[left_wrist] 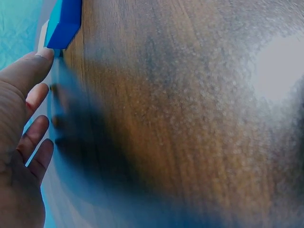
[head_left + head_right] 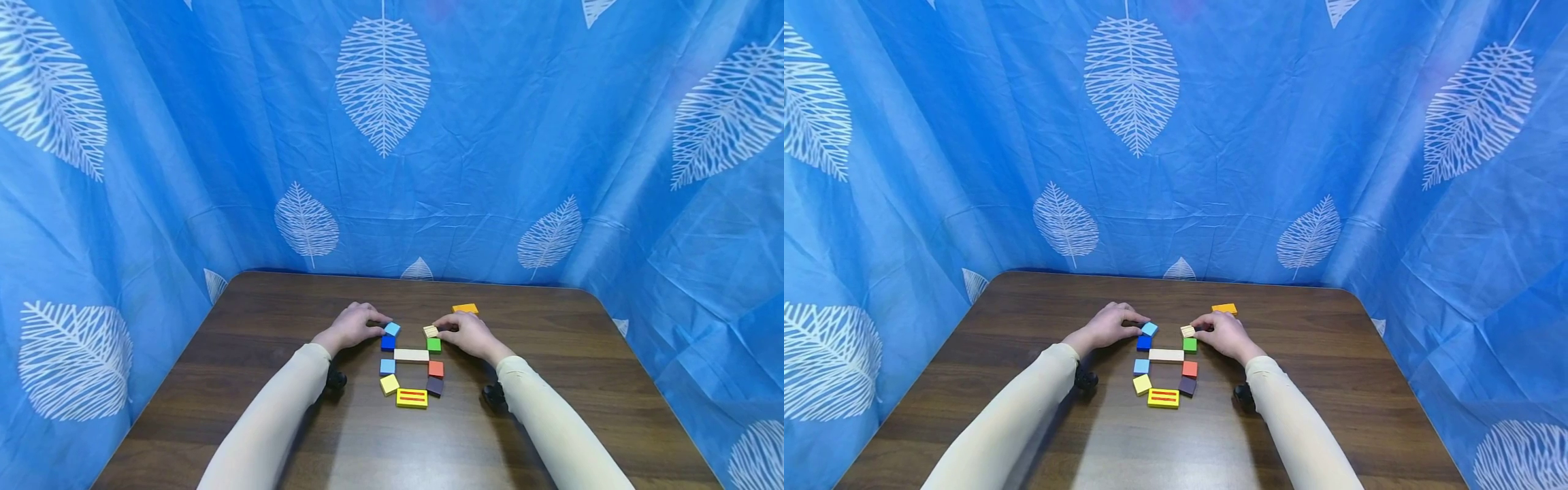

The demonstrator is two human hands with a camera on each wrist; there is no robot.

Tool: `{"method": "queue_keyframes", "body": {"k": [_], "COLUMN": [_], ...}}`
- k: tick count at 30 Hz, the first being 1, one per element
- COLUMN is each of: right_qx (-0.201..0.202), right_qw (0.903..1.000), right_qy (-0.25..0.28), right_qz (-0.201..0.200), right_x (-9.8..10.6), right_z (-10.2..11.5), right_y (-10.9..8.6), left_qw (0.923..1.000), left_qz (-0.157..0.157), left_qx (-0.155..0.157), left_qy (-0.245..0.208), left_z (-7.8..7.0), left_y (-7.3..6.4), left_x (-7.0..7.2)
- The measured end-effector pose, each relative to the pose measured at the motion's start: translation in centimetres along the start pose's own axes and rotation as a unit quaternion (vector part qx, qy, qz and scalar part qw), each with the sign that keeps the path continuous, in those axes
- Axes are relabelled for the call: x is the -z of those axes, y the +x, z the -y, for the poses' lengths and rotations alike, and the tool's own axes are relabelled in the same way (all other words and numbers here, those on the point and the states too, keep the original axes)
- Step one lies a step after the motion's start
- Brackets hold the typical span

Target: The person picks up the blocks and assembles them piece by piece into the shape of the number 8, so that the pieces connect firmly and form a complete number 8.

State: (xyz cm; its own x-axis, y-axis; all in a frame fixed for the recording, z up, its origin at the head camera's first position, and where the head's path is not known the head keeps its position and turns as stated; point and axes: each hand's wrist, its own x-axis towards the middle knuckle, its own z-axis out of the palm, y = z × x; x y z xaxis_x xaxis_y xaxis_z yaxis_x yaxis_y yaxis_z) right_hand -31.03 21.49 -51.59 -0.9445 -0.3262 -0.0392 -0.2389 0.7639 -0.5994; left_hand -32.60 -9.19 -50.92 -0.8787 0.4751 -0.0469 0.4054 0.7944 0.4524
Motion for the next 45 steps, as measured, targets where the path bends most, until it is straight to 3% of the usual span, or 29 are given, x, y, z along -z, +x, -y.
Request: {"method": "queue_keyframes", "body": {"k": [35,45], "right_qx": [0.001,-0.012], "right_qw": [1.0,0.9999], "right_qy": [0.005,0.006], "right_qz": [0.002,0.001], "right_x": [-0.18,-0.29], "right_z": [-0.22,-0.21], "right_y": [0.12,0.16], "left_qw": [0.9996,0.9998], "left_qz": [0.01,0.009], "left_qx": [-0.022,-0.014], "left_qy": [0.017,0.014], "left_z": [0.27,0.09], "left_y": [0.27,0.25], "left_x": [0.02,0.03]}}
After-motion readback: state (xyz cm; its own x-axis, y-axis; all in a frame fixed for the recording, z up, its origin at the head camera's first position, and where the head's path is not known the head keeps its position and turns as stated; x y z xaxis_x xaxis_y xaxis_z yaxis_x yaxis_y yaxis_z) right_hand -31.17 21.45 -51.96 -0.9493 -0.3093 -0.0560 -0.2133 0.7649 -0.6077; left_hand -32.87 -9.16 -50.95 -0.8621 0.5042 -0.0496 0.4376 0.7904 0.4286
